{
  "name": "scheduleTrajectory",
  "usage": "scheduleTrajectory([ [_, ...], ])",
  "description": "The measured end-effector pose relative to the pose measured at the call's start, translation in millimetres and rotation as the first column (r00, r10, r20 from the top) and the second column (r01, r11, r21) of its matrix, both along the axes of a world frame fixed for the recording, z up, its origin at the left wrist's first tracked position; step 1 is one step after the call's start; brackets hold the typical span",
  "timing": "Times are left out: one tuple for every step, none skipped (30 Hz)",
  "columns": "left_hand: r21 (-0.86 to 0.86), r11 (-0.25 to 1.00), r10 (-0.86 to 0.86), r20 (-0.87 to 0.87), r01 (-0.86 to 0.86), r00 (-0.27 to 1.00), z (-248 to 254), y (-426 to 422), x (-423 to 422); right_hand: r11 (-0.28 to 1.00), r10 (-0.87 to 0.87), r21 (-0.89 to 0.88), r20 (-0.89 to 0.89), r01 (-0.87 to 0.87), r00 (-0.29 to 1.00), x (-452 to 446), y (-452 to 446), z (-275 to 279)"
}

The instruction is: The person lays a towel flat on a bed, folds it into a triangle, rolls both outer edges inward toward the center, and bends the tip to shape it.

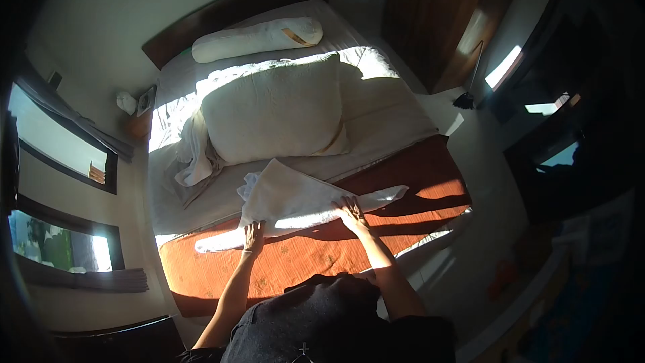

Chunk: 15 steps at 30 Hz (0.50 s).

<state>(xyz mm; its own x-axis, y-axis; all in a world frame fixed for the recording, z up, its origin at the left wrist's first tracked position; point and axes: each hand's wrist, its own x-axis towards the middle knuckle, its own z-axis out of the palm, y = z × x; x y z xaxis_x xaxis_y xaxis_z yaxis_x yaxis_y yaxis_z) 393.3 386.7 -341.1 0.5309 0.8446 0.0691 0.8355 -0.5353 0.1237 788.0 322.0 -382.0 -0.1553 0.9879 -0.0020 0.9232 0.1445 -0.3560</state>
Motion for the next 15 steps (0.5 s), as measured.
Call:
scheduleTrajectory([
  [-0.014,1.000,-0.006,-0.009,0.006,1.000,-2.8,0.6,-2.2,0.999,-0.020,-0.029,-0.005,0.019,1.000,-2.6,-2.6,14.2],
  [-0.024,1.000,0.000,-0.014,0.000,1.000,3.8,-3.4,-2.2,0.998,-0.040,-0.058,-0.006,0.040,0.999,-3.8,-5.3,27.9],
  [-0.034,0.999,0.008,-0.017,-0.008,1.000,16.5,-12.3,0.3,0.994,-0.060,-0.087,-0.005,0.060,0.998,-3.5,-8.9,39.6],
  [-0.045,0.999,0.016,-0.021,-0.017,1.000,24.3,-22.5,0.6,0.987,-0.073,-0.145,-0.009,0.071,0.997,-2.4,-14.0,49.1],
  [-0.038,0.999,0.007,-0.031,-0.008,0.999,31.9,-34.3,-0.1,0.984,-0.099,-0.155,-0.071,0.087,0.993,-1.4,-22.2,58.6],
  [-0.032,0.999,-0.002,-0.042,0.001,0.999,37.8,-48.1,-1.0,0.980,-0.125,-0.170,-0.131,0.102,0.983,0.4,-31.8,68.5],
  [-0.028,1.000,-0.009,-0.051,0.008,0.999,41.6,-62.2,-1.1,0.976,-0.151,-0.186,-0.189,0.115,0.970,1.3,-41.9,80.7],
  [-0.065,0.998,0.000,-0.061,-0.004,0.998,44.5,-78.9,-0.1,0.932,-0.283,-0.302,-0.257,0.202,0.924,1.3,-50.5,92.3],
  [-0.080,0.997,0.011,-0.037,-0.014,0.999,47.9,-99.0,1.6,0.865,-0.418,-0.421,-0.302,0.274,0.857,-0.4,-60.9,108.8],
  [-0.094,0.995,0.010,-0.047,-0.014,0.999,43.6,-117.8,3.0,0.878,-0.356,-0.421,-0.255,0.228,0.899,-1.0,-78.0,126.0],
  [-0.108,0.994,0.007,-0.057,-0.013,0.998,39.9,-136.8,4.3,0.888,-0.291,-0.422,-0.208,0.183,0.934,0.8,-95.5,134.2],
  [-0.087,0.996,0.005,-0.005,-0.006,1.000,31.3,-157.1,4.6,0.876,-0.348,-0.420,-0.213,0.236,0.913,7.8,-111.4,86.4],
  [-0.111,0.994,-0.019,-0.041,0.014,0.999,28.7,-172.1,5.4,0.947,-0.097,-0.313,-0.068,0.071,0.993,14.2,-132.3,78.0],
  [-0.155,0.988,-0.018,-0.012,0.016,1.000,27.4,-181.2,6.9,0.958,-0.023,-0.287,-0.037,0.012,0.999,20.0,-145.2,67.2],
  [-0.199,0.980,-0.015,0.016,0.018,1.000,26.6,-187.3,7.9,0.963,0.050,-0.264,-0.006,-0.050,0.999,22.1,-153.9,55.9],
])
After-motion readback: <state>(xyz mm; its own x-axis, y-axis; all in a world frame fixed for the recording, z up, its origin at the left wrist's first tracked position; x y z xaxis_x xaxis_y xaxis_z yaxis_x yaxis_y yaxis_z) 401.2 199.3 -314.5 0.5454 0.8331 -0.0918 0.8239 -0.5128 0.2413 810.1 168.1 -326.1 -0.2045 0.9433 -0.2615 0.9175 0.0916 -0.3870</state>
